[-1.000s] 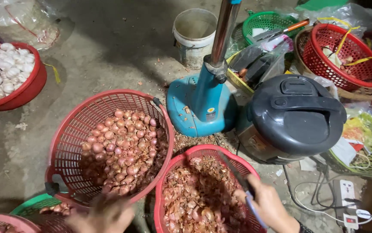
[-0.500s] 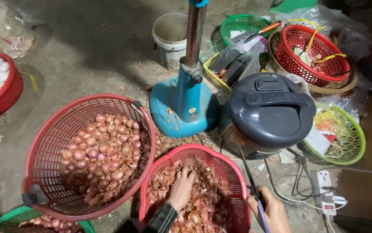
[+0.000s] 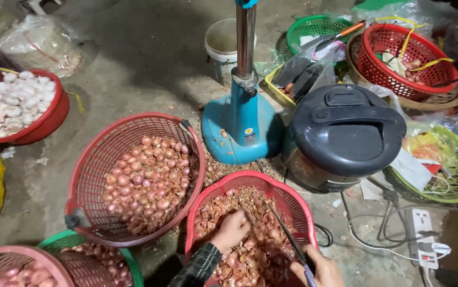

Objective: Trimming the roots and stems of shallots using scissors and sorting them into baskets

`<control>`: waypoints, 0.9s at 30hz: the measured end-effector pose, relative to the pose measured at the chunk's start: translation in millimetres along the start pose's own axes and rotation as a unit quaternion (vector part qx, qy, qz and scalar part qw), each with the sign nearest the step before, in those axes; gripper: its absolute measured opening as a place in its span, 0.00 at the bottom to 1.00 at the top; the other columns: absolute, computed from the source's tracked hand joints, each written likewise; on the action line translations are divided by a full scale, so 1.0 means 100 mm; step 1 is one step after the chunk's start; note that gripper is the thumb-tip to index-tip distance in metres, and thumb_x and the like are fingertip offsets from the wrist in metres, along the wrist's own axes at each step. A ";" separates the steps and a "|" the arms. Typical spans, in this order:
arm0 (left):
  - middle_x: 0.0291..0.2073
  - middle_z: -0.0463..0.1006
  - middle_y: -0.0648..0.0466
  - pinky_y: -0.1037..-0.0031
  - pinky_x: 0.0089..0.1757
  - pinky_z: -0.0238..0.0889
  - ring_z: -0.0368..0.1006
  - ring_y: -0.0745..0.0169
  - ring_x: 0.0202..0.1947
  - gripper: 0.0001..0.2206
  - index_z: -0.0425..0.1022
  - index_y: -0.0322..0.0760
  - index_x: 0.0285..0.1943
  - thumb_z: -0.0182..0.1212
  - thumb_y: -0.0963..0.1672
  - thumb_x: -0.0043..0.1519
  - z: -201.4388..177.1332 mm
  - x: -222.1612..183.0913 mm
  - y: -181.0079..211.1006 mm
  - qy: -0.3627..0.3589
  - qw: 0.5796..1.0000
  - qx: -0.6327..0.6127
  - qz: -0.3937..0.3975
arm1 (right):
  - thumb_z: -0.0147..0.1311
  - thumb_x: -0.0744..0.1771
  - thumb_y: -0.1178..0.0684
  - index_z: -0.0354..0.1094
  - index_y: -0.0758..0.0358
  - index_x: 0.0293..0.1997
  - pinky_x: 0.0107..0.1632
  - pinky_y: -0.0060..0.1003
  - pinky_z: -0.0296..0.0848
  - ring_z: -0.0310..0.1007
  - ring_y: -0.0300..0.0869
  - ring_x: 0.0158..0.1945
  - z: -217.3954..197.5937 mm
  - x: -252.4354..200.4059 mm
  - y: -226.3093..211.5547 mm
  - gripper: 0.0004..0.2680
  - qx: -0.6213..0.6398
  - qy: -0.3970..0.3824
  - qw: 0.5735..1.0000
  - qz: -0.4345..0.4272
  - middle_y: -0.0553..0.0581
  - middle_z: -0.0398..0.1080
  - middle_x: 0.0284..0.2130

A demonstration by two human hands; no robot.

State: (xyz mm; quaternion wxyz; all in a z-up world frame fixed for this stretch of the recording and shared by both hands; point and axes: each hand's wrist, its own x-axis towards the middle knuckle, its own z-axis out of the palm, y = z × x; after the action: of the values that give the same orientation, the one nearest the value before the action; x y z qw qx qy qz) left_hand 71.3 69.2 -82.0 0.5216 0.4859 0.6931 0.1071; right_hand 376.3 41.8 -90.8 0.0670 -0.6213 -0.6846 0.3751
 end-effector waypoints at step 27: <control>0.51 0.87 0.58 0.85 0.53 0.70 0.77 0.79 0.45 0.29 0.74 0.34 0.67 0.73 0.38 0.54 -0.13 -1.05 -0.60 0.071 0.922 -0.362 0.113 | 0.56 0.67 0.25 0.65 0.60 0.47 0.49 0.48 0.68 0.68 0.56 0.42 -0.18 0.05 -1.41 0.24 -0.109 -0.041 0.901 -0.418 0.59 0.66 0.36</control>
State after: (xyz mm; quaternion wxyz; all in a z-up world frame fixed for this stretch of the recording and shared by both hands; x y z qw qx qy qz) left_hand 25.2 -39.2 -50.6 0.5959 0.3297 0.5828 0.4434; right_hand 272.0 61.8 3.8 0.1215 -0.2658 -0.9200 0.2613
